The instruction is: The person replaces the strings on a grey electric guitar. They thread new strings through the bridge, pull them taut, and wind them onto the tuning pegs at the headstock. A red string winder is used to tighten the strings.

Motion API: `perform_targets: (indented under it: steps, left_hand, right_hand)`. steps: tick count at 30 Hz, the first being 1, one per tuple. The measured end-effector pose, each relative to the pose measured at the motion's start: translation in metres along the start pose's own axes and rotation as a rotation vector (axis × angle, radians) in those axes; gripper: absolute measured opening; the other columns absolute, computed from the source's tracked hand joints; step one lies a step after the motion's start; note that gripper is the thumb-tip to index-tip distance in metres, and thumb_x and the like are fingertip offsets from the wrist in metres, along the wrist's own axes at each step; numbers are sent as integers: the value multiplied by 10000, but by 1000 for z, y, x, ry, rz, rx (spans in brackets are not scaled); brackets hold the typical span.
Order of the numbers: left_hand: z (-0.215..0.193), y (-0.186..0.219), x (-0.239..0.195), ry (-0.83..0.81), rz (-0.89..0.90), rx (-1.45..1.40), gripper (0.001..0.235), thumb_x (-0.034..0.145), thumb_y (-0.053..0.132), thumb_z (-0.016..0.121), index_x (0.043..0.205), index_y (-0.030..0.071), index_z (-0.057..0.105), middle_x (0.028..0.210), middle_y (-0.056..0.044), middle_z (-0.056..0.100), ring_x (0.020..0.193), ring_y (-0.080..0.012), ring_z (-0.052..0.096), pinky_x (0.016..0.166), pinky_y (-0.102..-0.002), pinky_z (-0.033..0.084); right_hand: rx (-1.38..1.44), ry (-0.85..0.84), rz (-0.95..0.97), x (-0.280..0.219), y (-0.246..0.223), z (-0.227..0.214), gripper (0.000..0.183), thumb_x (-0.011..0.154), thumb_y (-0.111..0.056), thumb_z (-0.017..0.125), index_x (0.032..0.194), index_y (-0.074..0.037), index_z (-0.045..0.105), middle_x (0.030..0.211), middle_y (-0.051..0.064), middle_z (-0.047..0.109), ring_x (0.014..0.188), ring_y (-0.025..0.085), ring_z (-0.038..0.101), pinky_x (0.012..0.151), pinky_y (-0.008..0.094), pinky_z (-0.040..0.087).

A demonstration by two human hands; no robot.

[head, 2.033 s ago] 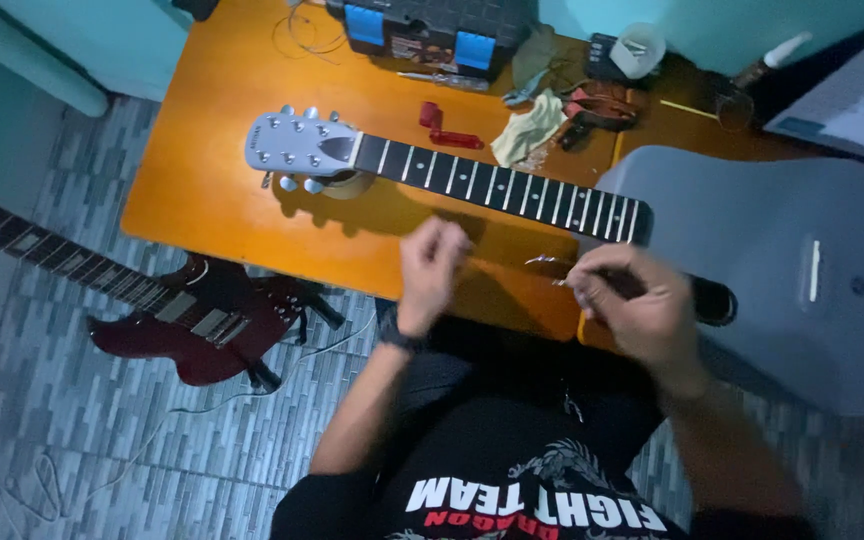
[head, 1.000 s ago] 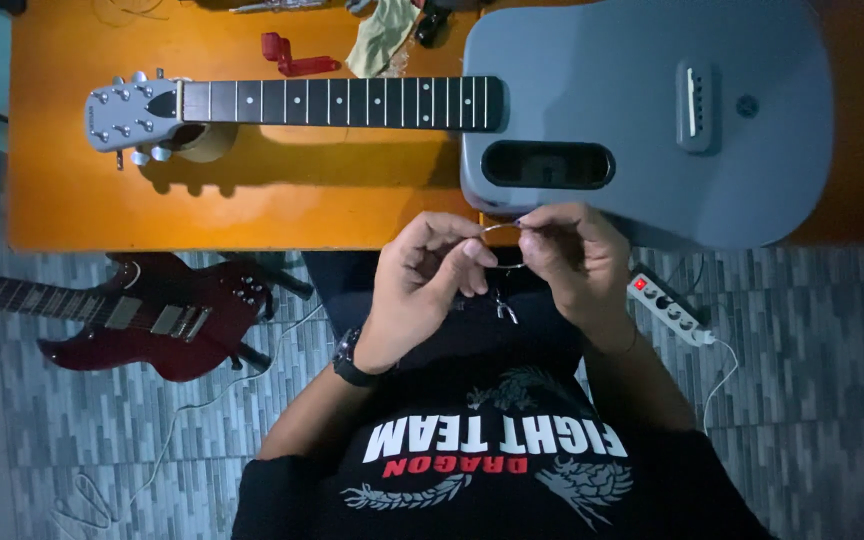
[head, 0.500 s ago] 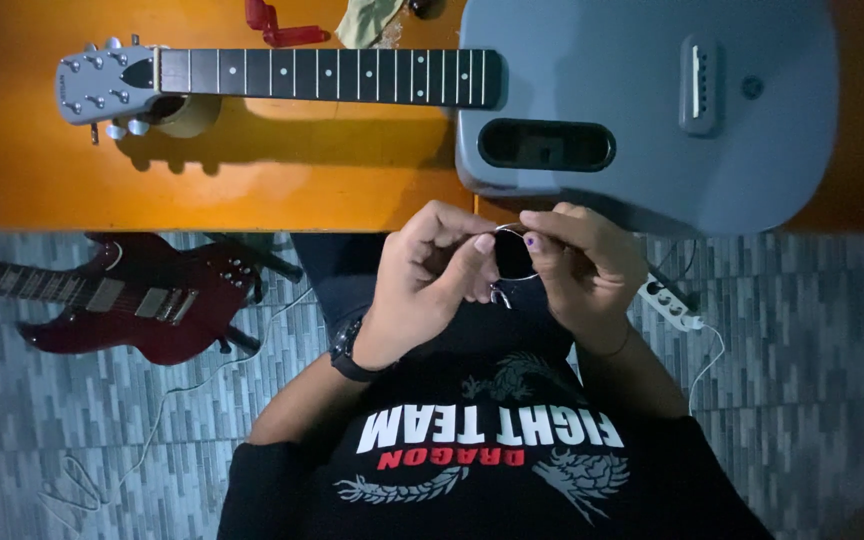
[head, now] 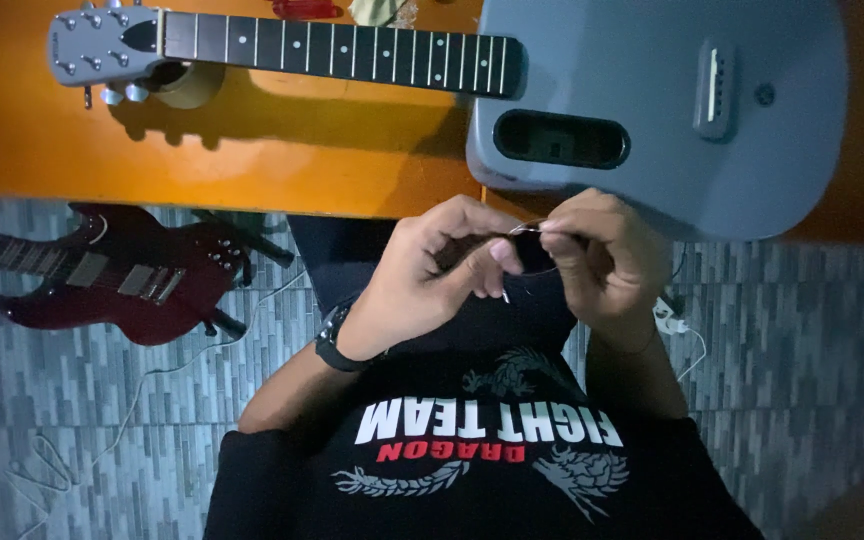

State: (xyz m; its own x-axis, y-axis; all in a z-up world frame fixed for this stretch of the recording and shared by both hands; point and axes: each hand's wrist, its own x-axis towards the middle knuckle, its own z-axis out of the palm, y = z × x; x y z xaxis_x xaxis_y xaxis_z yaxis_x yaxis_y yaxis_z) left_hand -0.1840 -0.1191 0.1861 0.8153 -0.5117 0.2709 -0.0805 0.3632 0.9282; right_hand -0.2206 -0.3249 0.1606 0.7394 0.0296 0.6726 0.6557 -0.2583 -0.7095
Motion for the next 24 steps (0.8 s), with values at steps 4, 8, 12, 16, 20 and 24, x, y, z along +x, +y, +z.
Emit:
perform_targets:
  steps: [4, 8, 12, 16, 20, 24]
  left_hand:
    - [0, -6, -4, 3, -45, -135, 234, 987, 33, 625, 1212, -30, 643, 989, -151, 747, 874, -184, 765, 733, -303, 638]
    - [1, -14, -8, 43, -72, -234, 268, 1006, 50, 633, 1257, -41, 616, 1016, -129, 749, 954, -167, 754, 834, -297, 612]
    - [-2, -12, -11, 37, -90, -267, 284, 1016, 60, 620, 1282, -33, 595, 1000, -96, 748, 988, -143, 742, 864, -273, 589]
    - [-1, -10, -12, 31, -60, -286, 268, 1017, 15, 595, 1280, -41, 604, 1033, -142, 749, 1007, -185, 740, 893, -313, 596]
    - [-1, -5, -11, 20, -39, -247, 289, 1005, -38, 602, 1293, -33, 585, 1082, -156, 740, 1020, -194, 743, 898, -324, 604]
    - [-5, -10, -10, 54, -4, -224, 358, 974, -65, 639, 1319, -33, 548, 1130, -173, 718, 998, -215, 751, 866, -352, 630]
  right_hand:
    - [175, 57, 181, -5, -6, 10, 59, 1007, 7, 590, 1002, 61, 613, 870, 203, 688, 712, 328, 730, 511, 283, 549]
    - [448, 131, 273, -3, -8, 19, 37, 1018, 2, 561, 1029, 20, 592, 847, 188, 652, 676, 334, 731, 545, 273, 571]
    - [499, 140, 293, -12, -4, 18, 56, 1028, -15, 554, 1050, -6, 604, 873, 181, 671, 605, 332, 707, 481, 252, 551]
    - [493, 147, 279, -11, -1, 14, 74, 1040, -31, 542, 1068, -15, 608, 894, 156, 681, 670, 314, 741, 517, 285, 578]
    - [363, 171, 193, -13, 5, 13, 61, 1006, -21, 590, 1050, -5, 629, 928, 166, 692, 690, 315, 733, 547, 274, 584]
    - [69, 121, 43, -17, 6, 5, 103, 932, 39, 686, 1034, 43, 699, 980, 227, 715, 715, 338, 723, 533, 322, 570]
